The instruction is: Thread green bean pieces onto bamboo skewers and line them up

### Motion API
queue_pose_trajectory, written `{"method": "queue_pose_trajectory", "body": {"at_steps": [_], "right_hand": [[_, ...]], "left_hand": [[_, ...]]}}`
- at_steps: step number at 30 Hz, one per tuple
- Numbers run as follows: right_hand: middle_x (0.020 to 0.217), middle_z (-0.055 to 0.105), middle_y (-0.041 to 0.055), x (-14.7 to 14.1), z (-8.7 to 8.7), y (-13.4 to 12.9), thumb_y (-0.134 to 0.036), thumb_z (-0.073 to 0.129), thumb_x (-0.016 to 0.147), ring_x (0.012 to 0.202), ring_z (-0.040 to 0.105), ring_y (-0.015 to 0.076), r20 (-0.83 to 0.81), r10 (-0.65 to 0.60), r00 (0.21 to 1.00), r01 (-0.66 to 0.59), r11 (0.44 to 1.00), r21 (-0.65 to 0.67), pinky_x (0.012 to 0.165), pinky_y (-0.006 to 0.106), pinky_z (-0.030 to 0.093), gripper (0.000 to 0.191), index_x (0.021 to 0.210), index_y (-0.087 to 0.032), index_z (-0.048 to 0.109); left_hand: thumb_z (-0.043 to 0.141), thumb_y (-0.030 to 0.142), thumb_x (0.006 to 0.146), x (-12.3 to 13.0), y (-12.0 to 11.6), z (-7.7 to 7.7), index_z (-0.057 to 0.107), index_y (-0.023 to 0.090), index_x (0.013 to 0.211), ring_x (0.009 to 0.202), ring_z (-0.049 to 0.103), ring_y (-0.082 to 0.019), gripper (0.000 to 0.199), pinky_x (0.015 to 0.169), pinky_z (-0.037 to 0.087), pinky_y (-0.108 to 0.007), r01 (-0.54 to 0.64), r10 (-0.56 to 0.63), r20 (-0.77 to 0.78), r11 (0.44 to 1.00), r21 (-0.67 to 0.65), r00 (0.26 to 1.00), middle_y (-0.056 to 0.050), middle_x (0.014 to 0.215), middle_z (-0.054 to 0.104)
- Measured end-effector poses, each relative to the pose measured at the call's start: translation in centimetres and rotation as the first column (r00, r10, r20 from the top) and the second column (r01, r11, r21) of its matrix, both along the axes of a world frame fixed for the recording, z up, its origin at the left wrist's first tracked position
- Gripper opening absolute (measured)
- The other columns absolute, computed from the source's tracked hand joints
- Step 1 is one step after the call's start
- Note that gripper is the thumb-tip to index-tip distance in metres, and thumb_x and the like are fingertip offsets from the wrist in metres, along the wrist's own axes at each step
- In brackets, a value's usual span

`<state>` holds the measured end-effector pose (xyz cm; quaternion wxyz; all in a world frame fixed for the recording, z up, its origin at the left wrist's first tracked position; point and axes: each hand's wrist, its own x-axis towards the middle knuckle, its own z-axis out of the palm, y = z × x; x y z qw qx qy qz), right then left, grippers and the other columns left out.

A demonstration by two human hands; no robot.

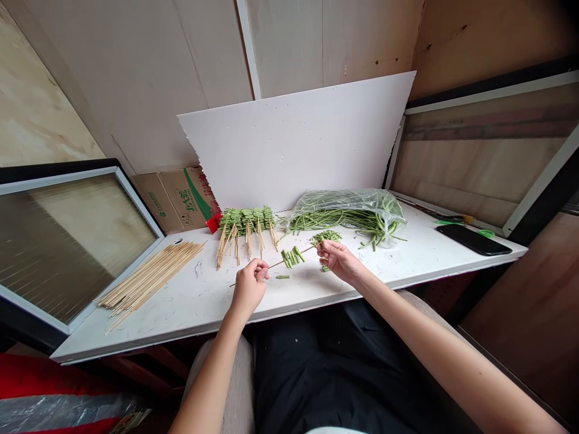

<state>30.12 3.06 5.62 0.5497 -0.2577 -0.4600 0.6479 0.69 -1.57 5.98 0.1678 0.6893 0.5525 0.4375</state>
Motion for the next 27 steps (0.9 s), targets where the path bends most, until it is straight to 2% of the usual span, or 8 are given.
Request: {"method": "queue_pose_trajectory", "body": {"at_steps": [5,10,27], "right_hand": [[0.077,0.056,-0.0008,-0.02,0.17,-0.07,-0.041,0.092,0.077,0.07,0.047,0.0122,-0.076,0.038,0.996,-0.039,0.999,-0.013,0.061,0.025,0.04,0.029,0.082,-0.021,0.071],[0.07,0.046,-0.0034,-0.08,0.25,-0.06,-0.038,0.093,0.076,0.067,0.043,0.0118,-0.089,0.027,0.996,-0.028,1.0,-0.012,0.058,0.025,0.037,0.031,0.074,-0.02,0.067],[0.067,0.045,-0.0031,-0.34,0.64,-0.33,-0.042,0.094,0.073,0.064,0.042,0.0117,-0.031,-0.025,0.999,0.025,1.0,-0.012,0.056,0.025,0.04,0.037,0.067,-0.021,0.064]], "left_hand": [[0.054,0.019,0.095,-0.01,0.02,-0.06,0.065,0.021,0.091,0.075,0.072,-0.02,0.011,0.076,0.052,-0.031,-0.006,0.006,0.003,1.0,0.008,1.0,-0.003,0.074,0.073],[0.055,0.017,0.094,0.06,-0.13,0.03,0.065,0.021,0.089,0.073,0.071,-0.02,0.011,0.075,0.051,-0.031,-0.009,0.009,0.009,1.0,0.009,1.0,-0.003,0.072,0.073],[0.055,0.015,0.091,0.05,-0.09,-0.21,0.063,0.022,0.086,0.07,0.069,-0.019,0.012,0.071,0.049,-0.029,-0.023,0.023,0.006,0.999,0.025,1.0,-0.001,0.071,0.071]]}}
